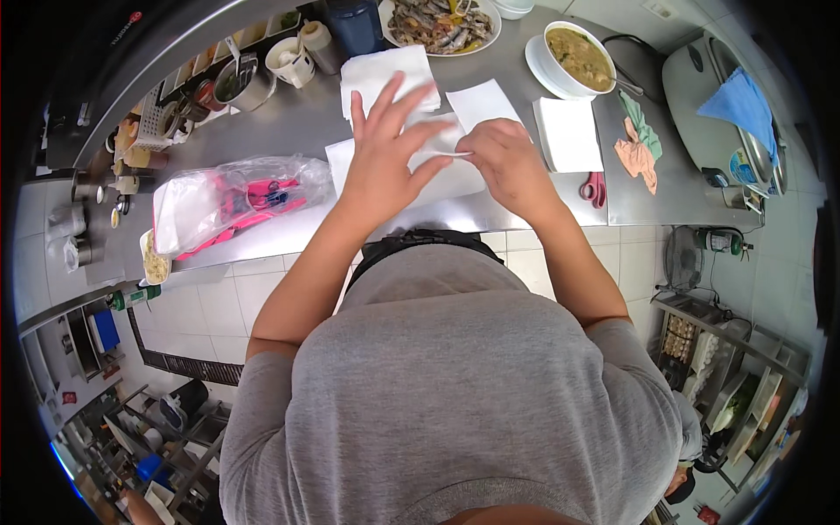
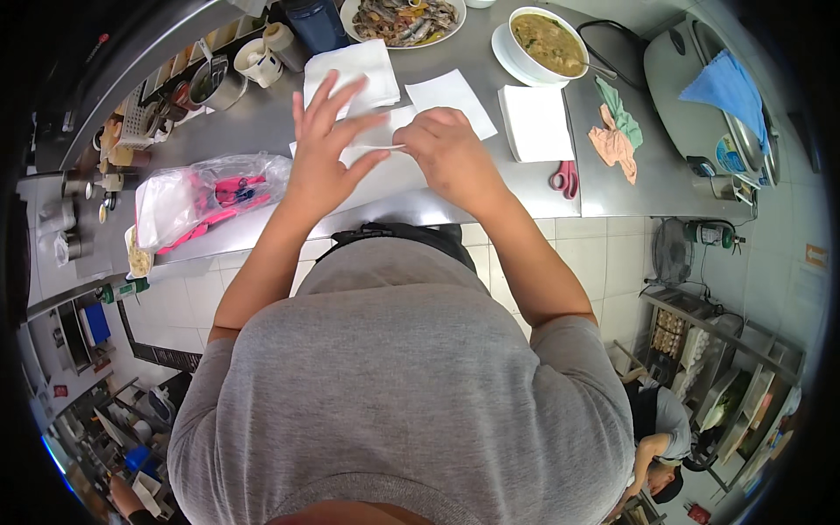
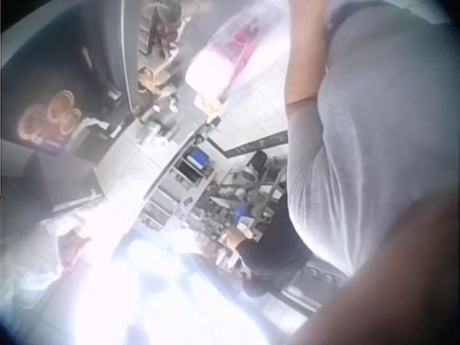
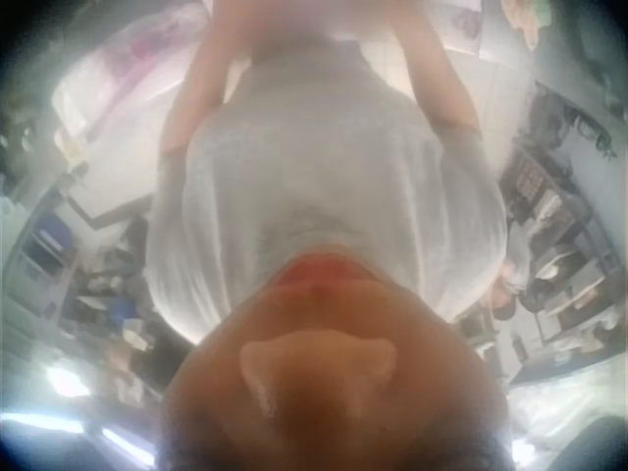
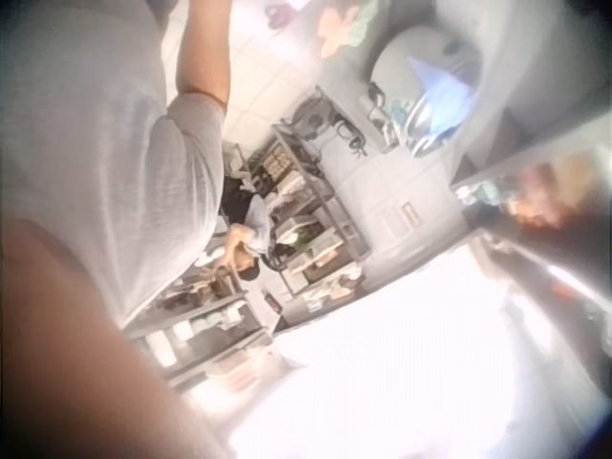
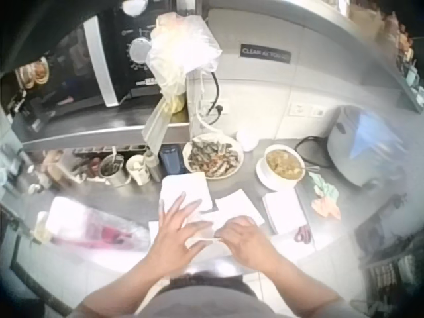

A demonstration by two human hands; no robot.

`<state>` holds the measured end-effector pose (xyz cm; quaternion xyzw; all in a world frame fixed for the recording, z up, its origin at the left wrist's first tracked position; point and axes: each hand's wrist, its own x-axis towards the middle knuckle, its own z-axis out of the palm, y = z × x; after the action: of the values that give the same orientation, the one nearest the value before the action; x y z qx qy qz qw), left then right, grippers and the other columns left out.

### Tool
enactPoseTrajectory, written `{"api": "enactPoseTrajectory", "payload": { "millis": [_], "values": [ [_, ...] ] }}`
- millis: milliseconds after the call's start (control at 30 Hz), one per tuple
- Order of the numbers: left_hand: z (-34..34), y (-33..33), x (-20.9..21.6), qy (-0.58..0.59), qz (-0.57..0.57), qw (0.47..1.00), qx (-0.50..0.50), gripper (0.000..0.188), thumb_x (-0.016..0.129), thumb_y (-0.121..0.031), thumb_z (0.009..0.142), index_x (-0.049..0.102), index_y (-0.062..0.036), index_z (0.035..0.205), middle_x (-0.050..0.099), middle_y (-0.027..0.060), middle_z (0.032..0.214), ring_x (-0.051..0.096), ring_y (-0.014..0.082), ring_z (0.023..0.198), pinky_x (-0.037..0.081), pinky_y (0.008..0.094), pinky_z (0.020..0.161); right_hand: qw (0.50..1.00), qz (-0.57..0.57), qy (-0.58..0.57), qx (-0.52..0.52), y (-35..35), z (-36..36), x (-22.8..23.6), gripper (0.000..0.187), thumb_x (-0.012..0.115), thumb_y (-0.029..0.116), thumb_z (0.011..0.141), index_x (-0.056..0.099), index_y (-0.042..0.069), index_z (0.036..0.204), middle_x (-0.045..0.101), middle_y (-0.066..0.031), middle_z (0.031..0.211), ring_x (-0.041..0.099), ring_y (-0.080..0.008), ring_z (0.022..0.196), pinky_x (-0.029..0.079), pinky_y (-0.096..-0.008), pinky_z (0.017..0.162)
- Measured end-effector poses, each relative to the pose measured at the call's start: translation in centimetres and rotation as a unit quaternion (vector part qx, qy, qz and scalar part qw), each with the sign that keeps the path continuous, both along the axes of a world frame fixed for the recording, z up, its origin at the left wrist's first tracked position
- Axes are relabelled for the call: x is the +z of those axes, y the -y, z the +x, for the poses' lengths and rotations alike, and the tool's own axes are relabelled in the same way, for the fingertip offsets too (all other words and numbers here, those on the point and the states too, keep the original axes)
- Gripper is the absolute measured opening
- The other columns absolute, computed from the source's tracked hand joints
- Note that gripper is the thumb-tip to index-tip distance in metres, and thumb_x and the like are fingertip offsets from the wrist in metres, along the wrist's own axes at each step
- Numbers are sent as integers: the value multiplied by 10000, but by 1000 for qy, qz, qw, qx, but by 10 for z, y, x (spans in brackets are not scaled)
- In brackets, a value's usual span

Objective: The person takes a stack of white paper sheets, aligns them on a metal counter, and uses scissors to cut through the stack.

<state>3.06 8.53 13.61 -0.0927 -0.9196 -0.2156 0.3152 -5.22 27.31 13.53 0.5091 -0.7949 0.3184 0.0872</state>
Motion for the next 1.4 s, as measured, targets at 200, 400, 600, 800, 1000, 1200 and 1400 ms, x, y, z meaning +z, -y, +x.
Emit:
{"api": "enactPoseTrajectory", "payload": {
  "millis": [200,400,600,800,1000,1200,1400],
  "values": [
    [15,1,6,-2,236,969,77,472,689,-288,801,525,-67,1184,424,167,1335,406,342,1241,274,472,1053,983,-86,97,-131,0,10,5,128,628,65,767,631,79,895,622,-77,865,571,-237,908,457,-378,781],
    [26,-9,-11,256,850,443,-122,558,430,-380,961,343,13,1347,492,138,1273,502,246,1136,399,405,991,990,-57,-115,54,6,24,-9,198,653,102,753,649,80,949,614,-62,955,569,-245,927,462,-370,803],
    [36,-10,-37,291,336,894,52,328,488,-134,919,506,18,1209,618,237,1040,626,339,921,482,409,800,880,-138,451,-51,14,23,-19,228,611,251,865,629,47,965,641,-73,948,592,-199,906,455,-358,834],
    [36,-14,-31,158,121,980,-15,545,454,37,784,449,-69,1319,523,147,1275,508,308,1177,406,395,980,640,-161,748,-75,15,7,-13,405,513,461,891,590,63,908,627,-78,874,586,-179,856,462,-336,787],
    [40,-10,-34,169,-12,985,-25,639,444,90,735,448,-129,1335,472,73,1359,428,263,1269,250,458,1092,626,-228,729,-155,20,7,-19,289,642,347,832,592,66,885,605,-52,813,582,-166,788,471,-315,711],
    [41,-6,-32,211,-27,975,-70,619,494,23,777,403,-128,1371,413,100,1405,357,270,1321,215,453,1105,661,-260,684,-163,17,1,-34,128,636,174,845,615,50,869,596,-23,795,564,-125,738,465,-268,684],
    [36,-21,-37,269,665,663,-211,760,264,-580,940,130,-40,1457,199,113,1505,172,260,1395,125,390,1126,884,-178,428,-57,30,28,-21,87,654,103,843,634,26,878,612,-2,801,530,-69,741,434,-210,711]
  ]
}}
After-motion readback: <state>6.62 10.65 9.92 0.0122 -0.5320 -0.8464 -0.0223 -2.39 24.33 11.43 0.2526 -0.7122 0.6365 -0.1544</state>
